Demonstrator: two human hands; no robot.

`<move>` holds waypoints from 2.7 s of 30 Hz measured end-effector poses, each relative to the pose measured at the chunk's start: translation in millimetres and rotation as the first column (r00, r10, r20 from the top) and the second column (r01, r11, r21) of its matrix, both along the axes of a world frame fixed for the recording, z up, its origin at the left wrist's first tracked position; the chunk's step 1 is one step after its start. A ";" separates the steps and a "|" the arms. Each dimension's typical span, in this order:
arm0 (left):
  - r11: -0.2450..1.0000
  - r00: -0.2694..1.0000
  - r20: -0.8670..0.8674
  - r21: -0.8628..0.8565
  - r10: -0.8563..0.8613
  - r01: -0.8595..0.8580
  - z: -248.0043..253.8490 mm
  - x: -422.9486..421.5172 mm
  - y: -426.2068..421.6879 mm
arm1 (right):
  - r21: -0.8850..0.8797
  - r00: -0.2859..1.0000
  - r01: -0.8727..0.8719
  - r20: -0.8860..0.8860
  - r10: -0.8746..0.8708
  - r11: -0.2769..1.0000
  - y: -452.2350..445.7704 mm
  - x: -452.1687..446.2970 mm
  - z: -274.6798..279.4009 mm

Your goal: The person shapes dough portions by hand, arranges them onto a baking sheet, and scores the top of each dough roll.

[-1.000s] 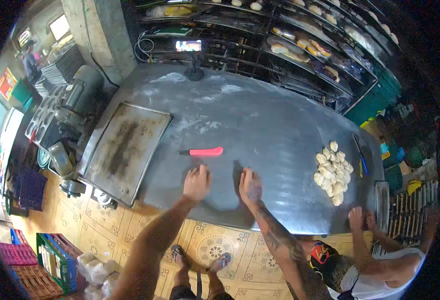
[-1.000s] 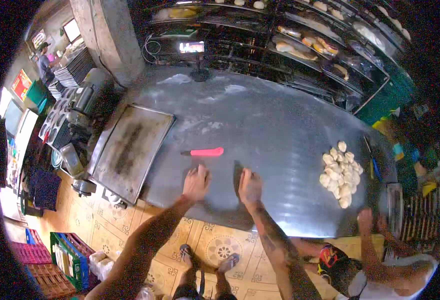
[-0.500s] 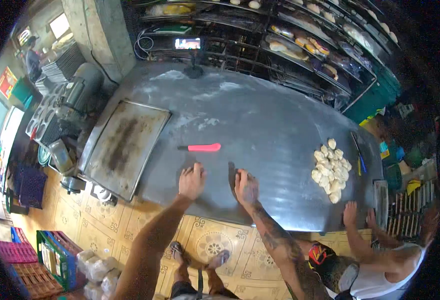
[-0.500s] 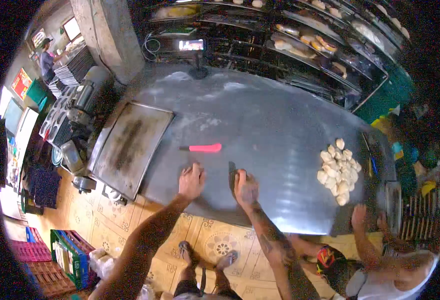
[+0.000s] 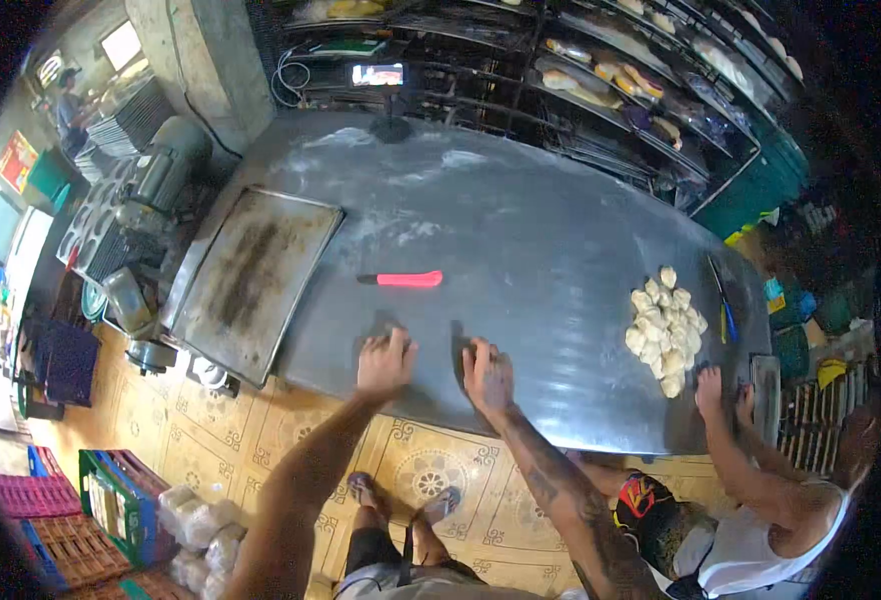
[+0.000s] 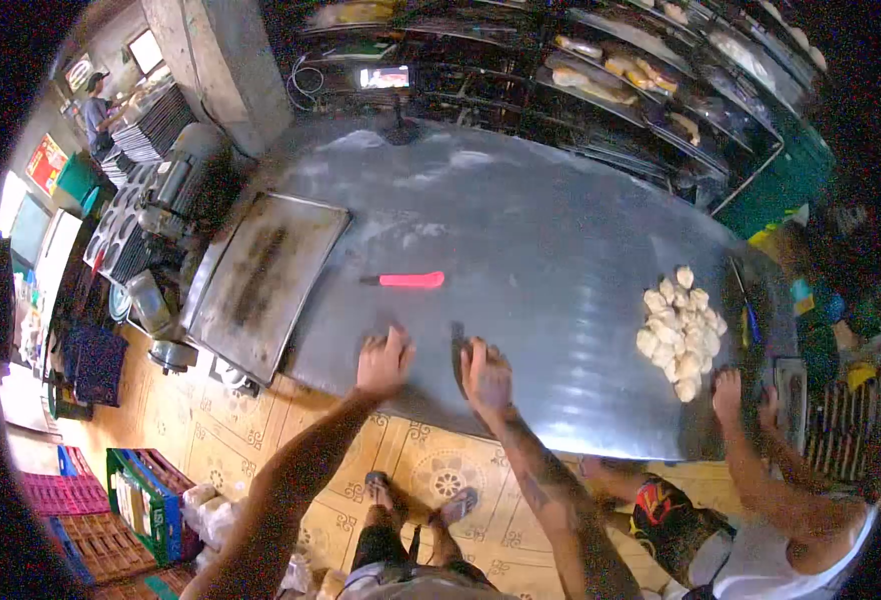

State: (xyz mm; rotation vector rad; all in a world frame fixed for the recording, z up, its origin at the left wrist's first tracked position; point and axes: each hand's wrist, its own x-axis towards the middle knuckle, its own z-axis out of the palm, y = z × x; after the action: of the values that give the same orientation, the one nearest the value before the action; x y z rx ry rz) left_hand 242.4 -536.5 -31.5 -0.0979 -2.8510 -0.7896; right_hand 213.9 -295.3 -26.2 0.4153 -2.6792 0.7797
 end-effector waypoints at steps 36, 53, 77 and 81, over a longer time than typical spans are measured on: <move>0.983 0.973 -0.174 -0.134 -0.150 0.128 24.1 -44.2 22.4 | 0.201 0.972 -0.050 0.237 0.001 0.978 -21.6 -27.2 30.2; 0.794 0.871 0.092 0.372 0.483 -0.480 68.5 -206.0 -365.6 | -0.267 0.853 -0.318 0.338 0.398 0.910 -352.7 -196.1 89.3; 0.780 0.944 0.073 0.545 0.321 -0.307 43.9 -115.8 -188.8 | -0.303 0.974 0.150 0.211 -0.088 0.941 -135.5 -234.1 9.3; 0.692 0.969 0.211 0.681 0.128 -0.240 26.2 -100.0 -44.0 | -0.165 0.959 0.189 -0.180 -0.218 0.968 -66.5 -215.1 19.8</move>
State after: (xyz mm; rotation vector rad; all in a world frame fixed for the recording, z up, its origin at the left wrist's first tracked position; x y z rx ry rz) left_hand 142.5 -580.5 -5.3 0.3649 -2.3994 -1.8274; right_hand -1.2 -361.8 -6.4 0.1656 -2.4152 0.8199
